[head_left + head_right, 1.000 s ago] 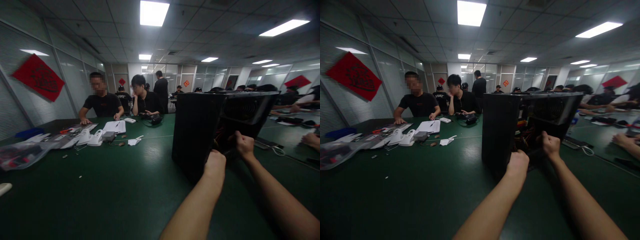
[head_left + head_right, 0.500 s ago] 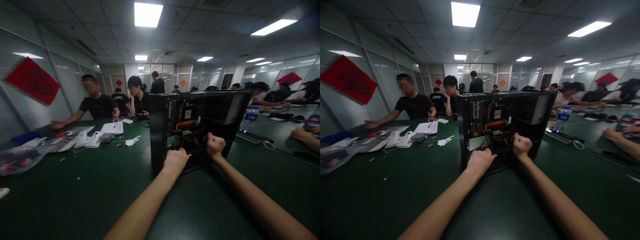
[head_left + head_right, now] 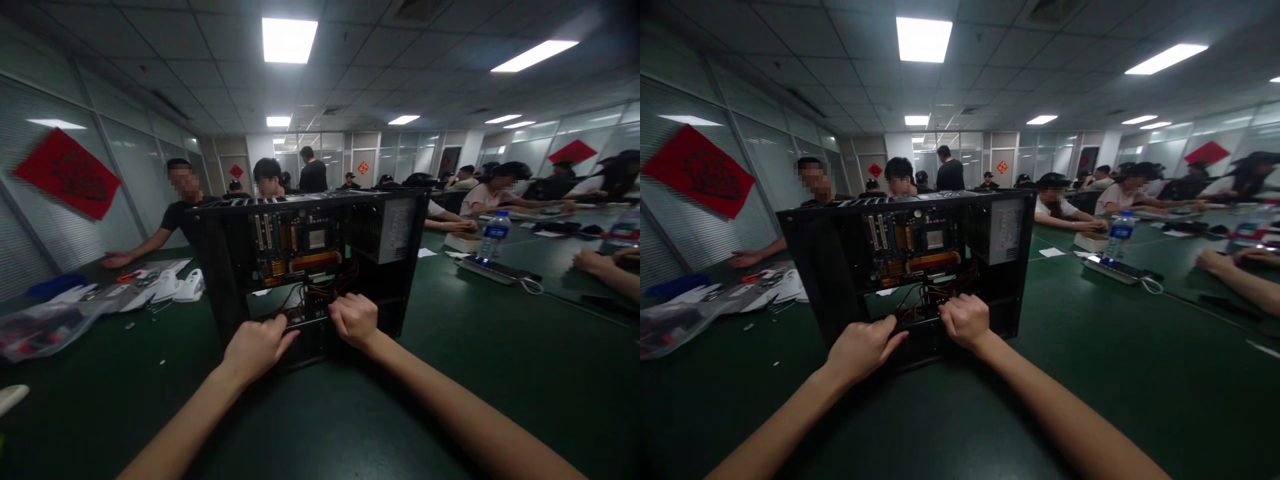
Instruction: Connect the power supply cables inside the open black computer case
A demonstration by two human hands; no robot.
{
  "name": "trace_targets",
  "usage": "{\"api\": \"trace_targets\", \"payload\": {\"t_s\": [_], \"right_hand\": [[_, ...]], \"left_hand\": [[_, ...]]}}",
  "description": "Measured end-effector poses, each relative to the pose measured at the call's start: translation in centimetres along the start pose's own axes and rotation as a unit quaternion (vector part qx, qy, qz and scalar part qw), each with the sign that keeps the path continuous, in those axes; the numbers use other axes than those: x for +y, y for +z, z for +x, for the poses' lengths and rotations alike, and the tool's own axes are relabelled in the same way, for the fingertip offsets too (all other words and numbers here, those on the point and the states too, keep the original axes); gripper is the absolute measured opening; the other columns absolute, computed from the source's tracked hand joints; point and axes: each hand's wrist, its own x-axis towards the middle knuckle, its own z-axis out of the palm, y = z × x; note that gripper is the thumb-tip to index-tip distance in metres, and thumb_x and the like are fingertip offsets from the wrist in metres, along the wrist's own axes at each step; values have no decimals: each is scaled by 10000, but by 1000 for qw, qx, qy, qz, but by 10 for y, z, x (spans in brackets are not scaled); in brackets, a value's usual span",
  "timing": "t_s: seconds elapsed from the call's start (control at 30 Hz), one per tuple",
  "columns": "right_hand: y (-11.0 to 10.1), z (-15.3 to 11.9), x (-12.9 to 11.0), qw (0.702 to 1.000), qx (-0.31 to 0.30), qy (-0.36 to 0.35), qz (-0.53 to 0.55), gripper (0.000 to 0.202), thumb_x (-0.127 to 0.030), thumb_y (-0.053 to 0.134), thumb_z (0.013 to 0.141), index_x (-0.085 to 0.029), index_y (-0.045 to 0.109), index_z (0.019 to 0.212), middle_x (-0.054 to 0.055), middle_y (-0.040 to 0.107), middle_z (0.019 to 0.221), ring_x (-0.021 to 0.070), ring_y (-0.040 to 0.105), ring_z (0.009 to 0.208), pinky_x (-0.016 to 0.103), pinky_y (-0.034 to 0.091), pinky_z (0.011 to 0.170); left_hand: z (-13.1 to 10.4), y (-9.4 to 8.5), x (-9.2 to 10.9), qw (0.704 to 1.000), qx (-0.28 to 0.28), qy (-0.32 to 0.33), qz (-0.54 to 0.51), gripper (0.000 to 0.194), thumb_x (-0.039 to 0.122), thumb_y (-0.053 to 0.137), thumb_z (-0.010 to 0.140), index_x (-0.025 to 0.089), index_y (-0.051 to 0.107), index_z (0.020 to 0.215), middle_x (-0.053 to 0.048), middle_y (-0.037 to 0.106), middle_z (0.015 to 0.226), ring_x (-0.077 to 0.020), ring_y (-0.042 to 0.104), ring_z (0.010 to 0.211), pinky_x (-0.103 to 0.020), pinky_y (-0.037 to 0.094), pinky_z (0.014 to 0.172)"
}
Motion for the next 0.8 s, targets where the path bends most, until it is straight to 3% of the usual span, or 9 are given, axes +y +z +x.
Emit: {"api": "trace_targets", "payload": {"t_s": [0.27,0.43,0.53,0.63,0.7,0.77,0.8], "right_hand": [[-38,4,-55,995,-28,-83,56,412,-391,352,1016,-190,624,782,47,656,786,175,522,719,341,265,650],[-53,6,-68,991,-69,-93,71,418,-429,329,1021,-191,628,853,54,668,851,186,562,771,319,321,664],[-65,10,-67,986,-118,-83,83,441,-440,308,1028,-185,644,901,65,689,893,190,598,800,302,366,669],[-79,20,-63,970,-199,-87,108,514,-471,252,1038,-184,667,941,76,713,904,197,638,783,292,408,667],[-86,31,-58,955,-254,-85,125,579,-494,214,1038,-182,691,939,91,724,891,212,660,764,301,434,677],[-91,45,-53,944,-289,-66,144,599,-505,220,1036,-177,714,952,108,733,913,227,676,785,311,451,698],[-92,53,-50,941,-296,-51,156,581,-499,243,1035,-175,720,973,112,736,941,229,680,813,308,455,713]], "left_hand": [[-57,-28,-26,996,-62,-66,14,482,490,302,981,173,657,1055,-121,752,879,-309,713,770,-361,502,668],[-69,-35,-30,991,-78,-110,-14,487,504,310,939,202,672,1063,-106,756,899,-301,700,793,-370,493,721],[-64,-38,-32,986,-90,-130,-57,525,520,285,940,214,683,1091,-104,756,975,-307,700,854,-398,502,775],[-46,-46,-44,972,-98,-169,-127,542,486,254,952,237,681,1175,-87,719,1182,-291,672,1056,-407,486,930],[-27,-52,-54,961,-141,-183,-150,528,446,302,931,203,679,1209,-105,676,1274,-279,634,1152,-388,460,996],[-6,-56,-63,948,-223,-176,-145,520,440,391,883,155,682,1207,-149,677,1258,-290,650,1114,-374,483,954],[4,-55,-66,946,-236,-170,-145,528,452,431,860,149,672,1219,-158,672,1262,-289,650,1107,-363,487,939]]}}
